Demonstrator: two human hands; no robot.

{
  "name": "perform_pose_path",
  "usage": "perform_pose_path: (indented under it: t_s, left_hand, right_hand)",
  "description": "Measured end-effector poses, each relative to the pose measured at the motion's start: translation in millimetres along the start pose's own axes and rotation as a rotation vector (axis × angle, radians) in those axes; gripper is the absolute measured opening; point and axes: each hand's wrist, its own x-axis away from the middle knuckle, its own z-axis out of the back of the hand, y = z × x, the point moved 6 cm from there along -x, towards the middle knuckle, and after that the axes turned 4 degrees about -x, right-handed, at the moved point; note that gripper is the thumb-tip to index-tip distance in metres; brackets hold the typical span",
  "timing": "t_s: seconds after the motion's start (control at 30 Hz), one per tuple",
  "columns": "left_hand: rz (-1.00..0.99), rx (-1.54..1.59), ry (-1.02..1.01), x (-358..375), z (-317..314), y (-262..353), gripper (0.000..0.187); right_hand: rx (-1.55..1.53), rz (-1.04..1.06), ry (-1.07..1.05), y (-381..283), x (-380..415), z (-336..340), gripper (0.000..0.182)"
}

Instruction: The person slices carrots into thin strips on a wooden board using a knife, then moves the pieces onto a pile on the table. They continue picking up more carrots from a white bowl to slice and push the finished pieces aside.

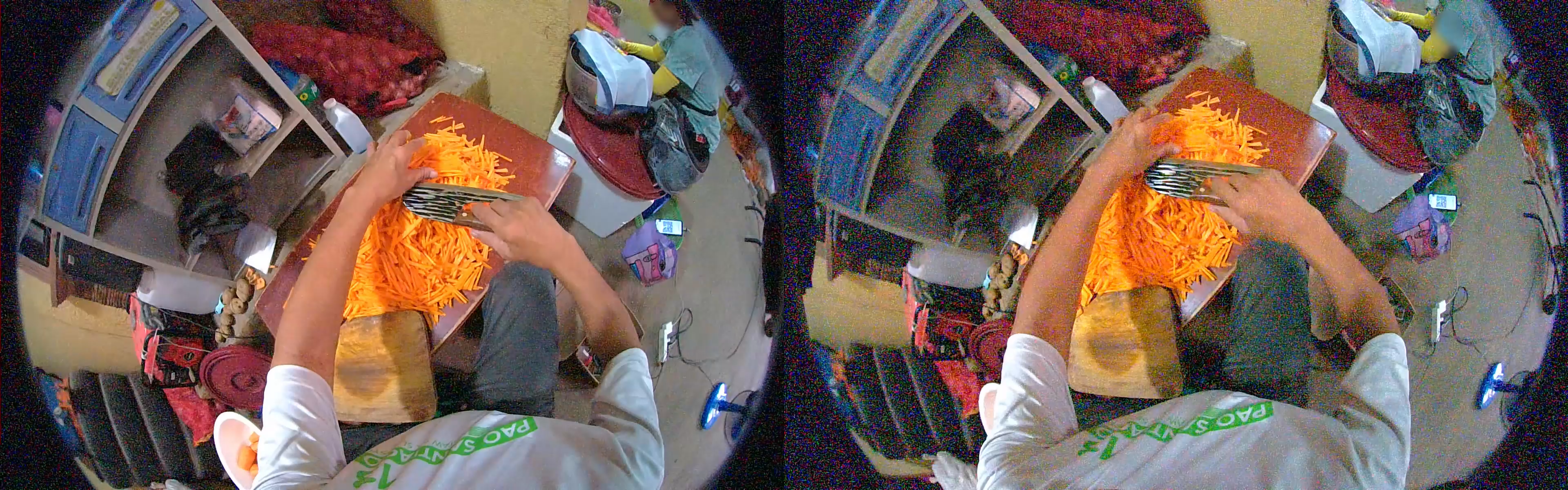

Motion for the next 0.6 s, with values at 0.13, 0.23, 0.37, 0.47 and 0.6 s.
perform_pose_path:
  t_s: [0.13,0.23,0.37,0.47,0.6]
  left_hand:
    - [0.021,0.085,0.13,7.6,14.2,-2.5,0.048]
    - [0.059,0.193,0.214,19.1,35.7,4.1,0.046]
    - [0.095,0.094,0.428,58.2,73.1,24.1,0.047]
    - [0.116,0.034,0.575,91.7,82.4,32.0,0.055]
    - [0.159,-0.014,0.504,116.5,75.5,51.5,0.078]
  right_hand:
    - [0.006,-0.036,-0.079,-1.3,2.1,-0.2,0.047]
    - [-0.136,-0.141,-0.048,-3.0,-0.3,2.9,0.043]
    - [-0.747,-0.422,0.152,19.6,4.3,-25.4,0.032]
    - [-1.315,-0.595,0.234,11.5,3.3,-44.6,0.037]
    - [-1.533,-0.643,0.285,-24.7,-8.6,-43.3,0.039]
